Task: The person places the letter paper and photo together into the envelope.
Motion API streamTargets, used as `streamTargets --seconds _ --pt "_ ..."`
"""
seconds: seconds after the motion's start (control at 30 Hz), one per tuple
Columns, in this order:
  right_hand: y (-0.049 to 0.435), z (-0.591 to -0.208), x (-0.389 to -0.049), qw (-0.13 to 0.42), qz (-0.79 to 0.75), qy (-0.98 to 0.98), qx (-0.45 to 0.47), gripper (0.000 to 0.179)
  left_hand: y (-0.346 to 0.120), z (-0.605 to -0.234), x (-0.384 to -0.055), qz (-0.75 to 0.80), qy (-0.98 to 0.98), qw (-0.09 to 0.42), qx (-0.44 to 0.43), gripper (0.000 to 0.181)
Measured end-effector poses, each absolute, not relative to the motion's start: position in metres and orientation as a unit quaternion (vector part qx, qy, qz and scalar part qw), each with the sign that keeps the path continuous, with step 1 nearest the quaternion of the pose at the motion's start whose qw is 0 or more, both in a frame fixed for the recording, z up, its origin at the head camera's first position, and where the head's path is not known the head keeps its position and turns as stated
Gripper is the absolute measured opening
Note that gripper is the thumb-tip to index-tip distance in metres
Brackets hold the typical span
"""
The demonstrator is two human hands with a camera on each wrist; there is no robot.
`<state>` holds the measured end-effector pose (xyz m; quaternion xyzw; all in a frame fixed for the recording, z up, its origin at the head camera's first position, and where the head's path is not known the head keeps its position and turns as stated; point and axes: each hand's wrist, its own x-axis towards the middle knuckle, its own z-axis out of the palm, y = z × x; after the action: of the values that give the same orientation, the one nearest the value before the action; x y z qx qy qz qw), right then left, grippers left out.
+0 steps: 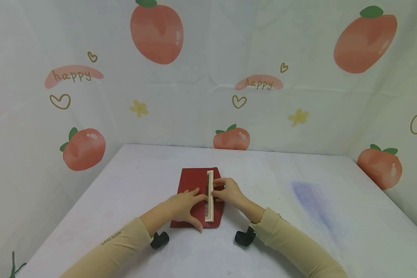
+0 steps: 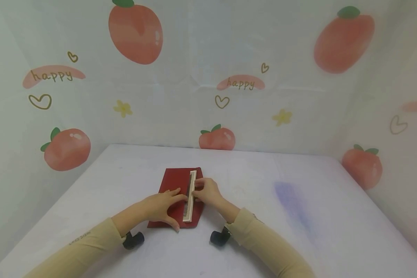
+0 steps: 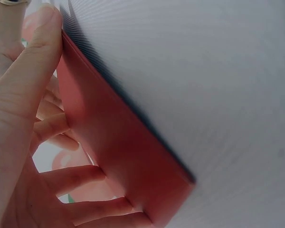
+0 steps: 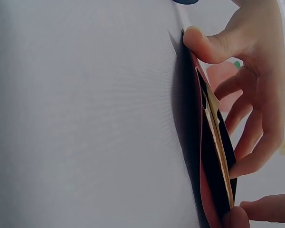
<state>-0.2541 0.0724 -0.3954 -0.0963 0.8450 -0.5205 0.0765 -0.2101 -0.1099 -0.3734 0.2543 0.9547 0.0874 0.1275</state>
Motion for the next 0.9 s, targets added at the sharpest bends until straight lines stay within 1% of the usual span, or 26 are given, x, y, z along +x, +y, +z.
streamTargets --seconds 0.9 --pt "0.0683 -0.394 -0.2545 0.1 -0.534 0.833 -0.104 0.034 -0.1104 -0.3731 -0.2099 0.084 0.955 0.13 0.252 0.087"
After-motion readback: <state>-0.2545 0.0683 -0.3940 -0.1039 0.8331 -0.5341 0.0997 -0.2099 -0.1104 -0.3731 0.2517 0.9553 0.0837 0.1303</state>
